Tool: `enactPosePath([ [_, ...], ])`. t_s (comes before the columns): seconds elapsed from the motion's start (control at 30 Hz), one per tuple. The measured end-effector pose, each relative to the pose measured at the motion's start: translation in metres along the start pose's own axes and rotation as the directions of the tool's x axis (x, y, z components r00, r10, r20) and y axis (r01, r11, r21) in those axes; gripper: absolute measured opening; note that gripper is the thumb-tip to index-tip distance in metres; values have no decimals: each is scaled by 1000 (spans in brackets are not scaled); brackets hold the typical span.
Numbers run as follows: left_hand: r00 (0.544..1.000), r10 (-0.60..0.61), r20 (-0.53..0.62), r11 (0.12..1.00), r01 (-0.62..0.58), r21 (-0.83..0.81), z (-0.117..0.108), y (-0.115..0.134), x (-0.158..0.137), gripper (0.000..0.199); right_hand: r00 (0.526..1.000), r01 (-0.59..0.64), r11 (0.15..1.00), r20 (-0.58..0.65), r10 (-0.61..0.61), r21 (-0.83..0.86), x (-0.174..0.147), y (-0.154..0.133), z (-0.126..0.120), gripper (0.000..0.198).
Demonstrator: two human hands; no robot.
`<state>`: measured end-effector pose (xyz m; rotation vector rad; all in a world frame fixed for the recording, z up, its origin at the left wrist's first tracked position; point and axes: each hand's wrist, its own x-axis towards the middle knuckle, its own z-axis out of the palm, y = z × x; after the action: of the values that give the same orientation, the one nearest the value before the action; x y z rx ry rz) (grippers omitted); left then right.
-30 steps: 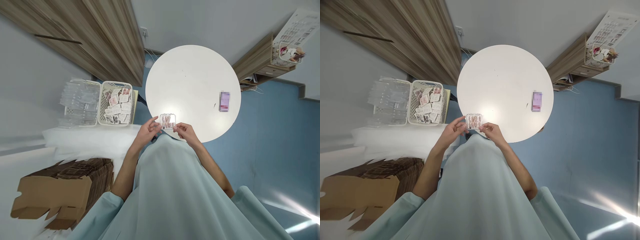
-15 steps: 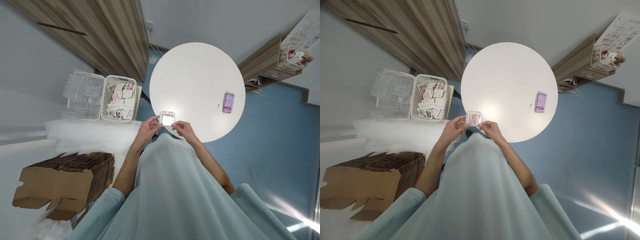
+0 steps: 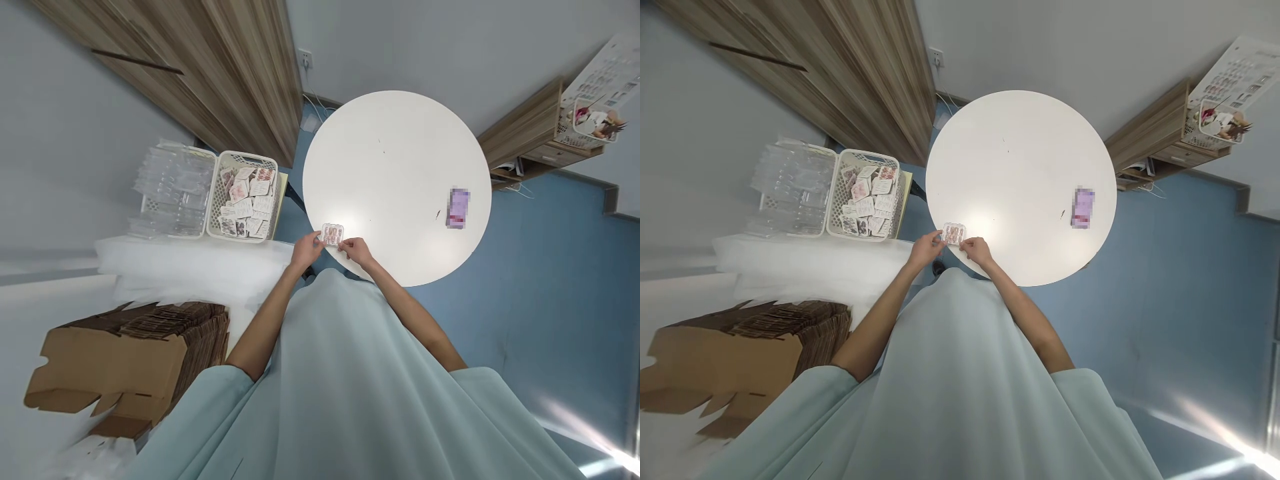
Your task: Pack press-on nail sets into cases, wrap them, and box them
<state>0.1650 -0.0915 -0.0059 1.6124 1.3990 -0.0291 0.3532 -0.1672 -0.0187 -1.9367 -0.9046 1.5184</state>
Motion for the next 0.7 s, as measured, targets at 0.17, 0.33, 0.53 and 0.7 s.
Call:
enactPosePath([
  [0.17,1000,1,7,995,-2,102,15,-11,11,57,997,-77,994,-30,75,-72,9,15,9,25],
  [0.33,1000,28,11,990,-29,136,22,-16,14,55,995,-97,992,-42,94,-83,8,20,9,26],
  [0.53,1000,17,6,994,-18,109,24,-14,8,53,992,-123,975,-58,114,-183,6,20,6,29],
  [0.7,999,-7,-40,1000,7,5,11,-22,-16,50,994,-88,960,-81,69,-264,2,8,1,26],
])
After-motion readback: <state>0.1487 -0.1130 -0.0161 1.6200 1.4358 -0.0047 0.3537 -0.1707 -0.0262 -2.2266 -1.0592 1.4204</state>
